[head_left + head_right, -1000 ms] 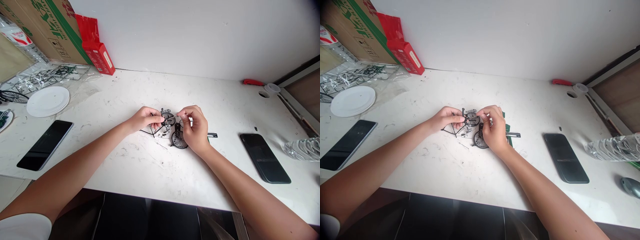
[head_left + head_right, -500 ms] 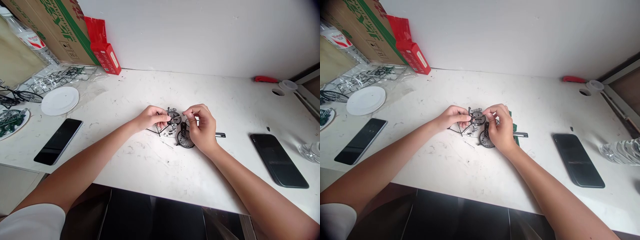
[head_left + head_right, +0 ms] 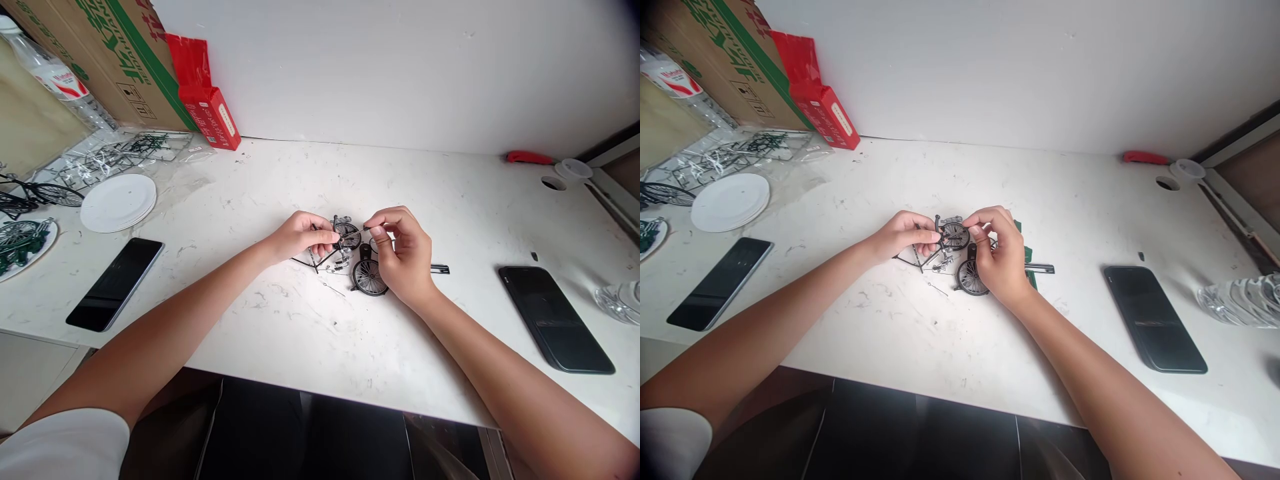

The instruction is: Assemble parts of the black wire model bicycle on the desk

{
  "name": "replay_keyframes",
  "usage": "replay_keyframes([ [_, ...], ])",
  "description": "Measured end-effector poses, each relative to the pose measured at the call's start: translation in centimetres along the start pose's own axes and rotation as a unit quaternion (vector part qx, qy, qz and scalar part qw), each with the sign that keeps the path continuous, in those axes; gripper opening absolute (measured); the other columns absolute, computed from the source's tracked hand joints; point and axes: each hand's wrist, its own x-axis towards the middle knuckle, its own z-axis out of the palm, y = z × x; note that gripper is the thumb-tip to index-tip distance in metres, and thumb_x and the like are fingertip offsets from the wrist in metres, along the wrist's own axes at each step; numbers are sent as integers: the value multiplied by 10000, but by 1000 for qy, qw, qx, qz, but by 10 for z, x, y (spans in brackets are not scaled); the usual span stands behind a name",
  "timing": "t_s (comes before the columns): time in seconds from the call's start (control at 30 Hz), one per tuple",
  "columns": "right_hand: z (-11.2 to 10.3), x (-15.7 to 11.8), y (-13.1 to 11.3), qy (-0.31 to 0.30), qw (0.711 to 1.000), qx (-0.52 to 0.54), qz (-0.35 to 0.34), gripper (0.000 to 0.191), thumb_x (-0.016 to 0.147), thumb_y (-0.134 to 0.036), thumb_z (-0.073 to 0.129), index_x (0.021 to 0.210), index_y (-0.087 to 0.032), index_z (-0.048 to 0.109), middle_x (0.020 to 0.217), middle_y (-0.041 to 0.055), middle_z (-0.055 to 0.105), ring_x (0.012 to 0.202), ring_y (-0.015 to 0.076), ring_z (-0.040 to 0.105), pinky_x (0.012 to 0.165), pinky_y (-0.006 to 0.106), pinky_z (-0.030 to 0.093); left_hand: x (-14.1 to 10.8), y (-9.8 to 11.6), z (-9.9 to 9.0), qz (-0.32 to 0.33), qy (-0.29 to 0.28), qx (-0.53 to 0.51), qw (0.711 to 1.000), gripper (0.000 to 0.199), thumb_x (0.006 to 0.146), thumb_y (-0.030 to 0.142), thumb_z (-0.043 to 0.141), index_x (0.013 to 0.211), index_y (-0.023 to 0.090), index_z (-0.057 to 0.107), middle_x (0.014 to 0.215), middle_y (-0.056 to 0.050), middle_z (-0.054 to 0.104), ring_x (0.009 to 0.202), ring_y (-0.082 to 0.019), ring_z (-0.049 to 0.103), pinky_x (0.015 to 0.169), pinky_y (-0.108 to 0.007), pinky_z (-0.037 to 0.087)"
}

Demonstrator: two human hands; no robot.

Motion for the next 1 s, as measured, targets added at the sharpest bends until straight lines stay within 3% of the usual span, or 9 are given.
replay_keyframes([
  [0.23,2,-3,4,13,999,21,37,232,1037,-475,647,1150,-275,679,1098,55,730,995,228,704,894,424,570,0,-2,-2,-2,0,9,1000,268,877,385,792,813,127,749,775,-73,734,668,-126,665,623,-237,506],
  [0.63,-13,9,9,-59,996,17,69,379,963,-621,701,949,-244,724,860,49,765,820,230,715,782,400,581,0,0,0,-12,9,9,1000,238,861,349,800,804,125,742,757,-72,731,663,-128,671,627,-235,517],
  [0.83,-14,10,7,-86,991,23,97,488,948,-710,656,843,-234,676,738,31,714,703,202,672,625,340,530,-1,3,2,-20,9,4,1000,223,841,330,815,804,123,743,753,-66,728,646,-120,664,615,-224,515],
  [1.0,-12,8,6,-121,983,42,133,554,977,-718,597,723,-226,613,671,12,656,610,159,595,585,315,475,-2,7,4,-26,17,6,1000,213,830,314,822,800,122,733,743,-62,726,644,-118,661,613,-220,519],
])
